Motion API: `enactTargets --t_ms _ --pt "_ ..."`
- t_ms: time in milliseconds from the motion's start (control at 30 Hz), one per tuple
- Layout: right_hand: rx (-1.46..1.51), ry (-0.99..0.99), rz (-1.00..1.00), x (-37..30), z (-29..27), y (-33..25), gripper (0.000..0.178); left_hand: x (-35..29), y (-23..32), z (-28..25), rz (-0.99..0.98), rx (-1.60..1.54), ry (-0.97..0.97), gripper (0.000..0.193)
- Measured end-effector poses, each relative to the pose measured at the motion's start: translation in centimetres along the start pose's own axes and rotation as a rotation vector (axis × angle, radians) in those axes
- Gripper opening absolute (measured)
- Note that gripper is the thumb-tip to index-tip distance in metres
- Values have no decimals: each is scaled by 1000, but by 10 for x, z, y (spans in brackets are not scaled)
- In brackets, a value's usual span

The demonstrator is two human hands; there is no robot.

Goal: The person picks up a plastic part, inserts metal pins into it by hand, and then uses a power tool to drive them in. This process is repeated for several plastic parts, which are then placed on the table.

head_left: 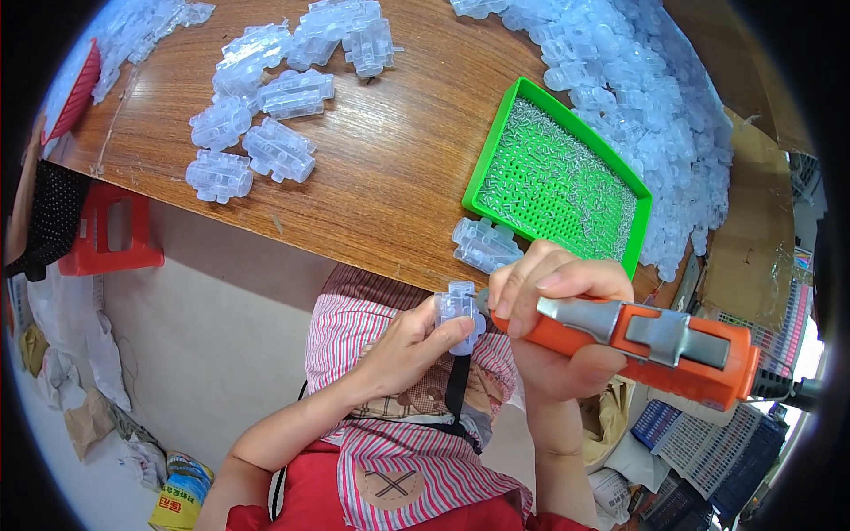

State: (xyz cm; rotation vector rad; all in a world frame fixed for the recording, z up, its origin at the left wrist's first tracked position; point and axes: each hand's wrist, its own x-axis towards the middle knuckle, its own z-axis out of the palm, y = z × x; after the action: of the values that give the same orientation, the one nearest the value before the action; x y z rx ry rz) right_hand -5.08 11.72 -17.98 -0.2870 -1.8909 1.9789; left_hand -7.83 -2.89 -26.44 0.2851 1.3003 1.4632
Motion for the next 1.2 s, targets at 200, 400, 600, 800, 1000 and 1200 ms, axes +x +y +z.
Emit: enactTargets --t_ms 200,400,600,800,1000,1200 --pt "74 -118 -156 -5 -2 15 63 3 -10 1 165 39 18 33" --pt "96 -117 -166 -8 0 18 64 2 -10 -1 153 63 -1 32" --pt "35 -51 -155 -11 4 14 68 4 -12 -2 149 52 -1 33" --pt "190 -8 -50 16 -6 2 76 1 -7 3 54 -12 49 34" --pt "-164 275 -260 57 -57 -38 53 -8 49 -21 158 352 145 40" --pt "-263 280 -202 57 -88 -25 52 13 87 -52 217 494 243 36"
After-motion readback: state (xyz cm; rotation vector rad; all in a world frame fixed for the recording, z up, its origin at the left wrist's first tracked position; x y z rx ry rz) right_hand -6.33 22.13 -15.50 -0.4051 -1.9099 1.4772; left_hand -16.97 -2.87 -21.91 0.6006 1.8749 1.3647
